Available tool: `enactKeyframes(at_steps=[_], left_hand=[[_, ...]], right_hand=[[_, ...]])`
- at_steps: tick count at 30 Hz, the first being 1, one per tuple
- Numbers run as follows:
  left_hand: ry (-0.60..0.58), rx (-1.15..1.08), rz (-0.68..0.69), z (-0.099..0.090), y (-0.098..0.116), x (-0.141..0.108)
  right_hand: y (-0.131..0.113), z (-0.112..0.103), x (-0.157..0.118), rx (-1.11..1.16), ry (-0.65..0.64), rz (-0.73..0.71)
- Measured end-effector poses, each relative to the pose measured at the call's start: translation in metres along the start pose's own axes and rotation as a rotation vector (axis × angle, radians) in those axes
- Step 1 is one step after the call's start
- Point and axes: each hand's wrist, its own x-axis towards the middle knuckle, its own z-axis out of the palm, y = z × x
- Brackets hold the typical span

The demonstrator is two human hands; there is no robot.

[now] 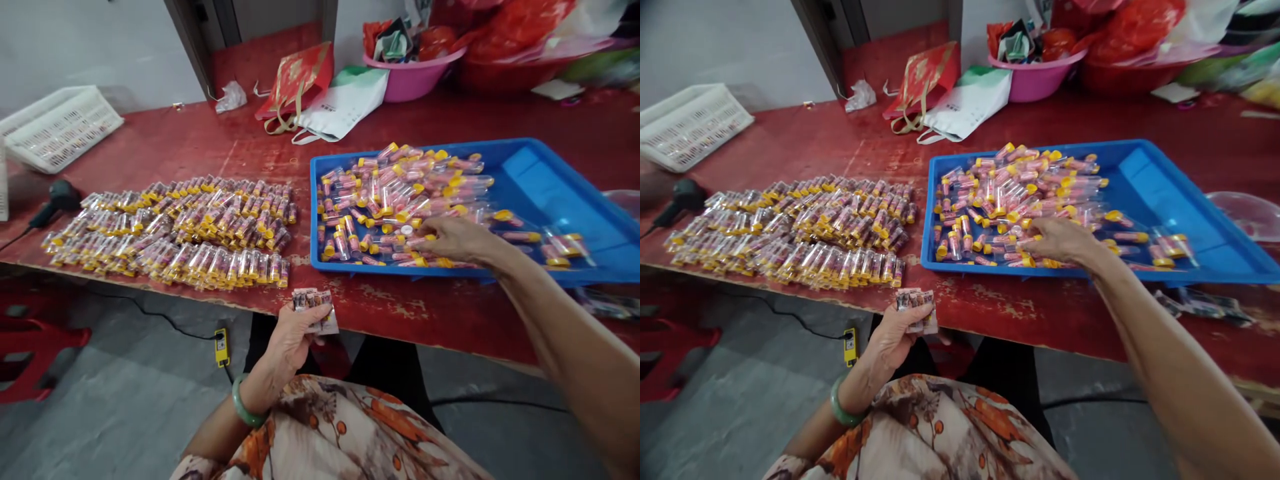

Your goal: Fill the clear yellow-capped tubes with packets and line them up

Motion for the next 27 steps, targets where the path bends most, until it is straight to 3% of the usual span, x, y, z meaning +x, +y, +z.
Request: enactKeyframes(at_steps=[4, 7, 10, 11, 13, 15, 17, 20, 23, 27], left_hand=[[0.009, -0.022, 0.01, -0.002, 0.0, 0.003], [0.006, -0.052, 0.005, -0.006, 0.001, 0.004], [-0.009, -0.061, 0.028, -0.01, 0.002, 0.005], [-0.02, -0.057, 0.037, -0.011, 0.002, 0.006], [-0.044, -0.044, 0.06, -0.01, 0.001, 0.007], [-0.025, -0.06, 0.09, -0.008, 0.0, 0.008], [0.021, -0.086, 0.099, -0.004, -0.001, 0.008], [0.036, -0.069, 0.079, 0.0, -0.001, 0.006], [0.011, -0.052, 0.092, 0.001, 0.0, 0.003], [0.002, -0.072, 0.117, 0.001, -0.003, 0.002]], right_hand=[[-0.011, -0.006, -0.003, -0.017, 0.026, 0.022], [-0.018, -0.017, -0.027, 0.0, 0.237, 0.032], [-0.028, -0.023, -0.071, 0.233, 0.468, -0.276], [-0.033, -0.022, -0.089, 0.314, 0.432, -0.425], [-0.046, -0.013, -0.126, 0.404, 0.14, -0.673], [-0.064, 0.004, -0.16, 0.432, -0.271, -0.781], [-0.082, 0.026, -0.187, 0.479, -0.533, -0.798], [-0.099, 0.062, -0.216, 0.657, -0.647, -0.734], [-0.102, 0.087, -0.229, 0.742, -0.651, -0.664], [-0.094, 0.088, -0.229, 0.616, -0.572, -0.613]])
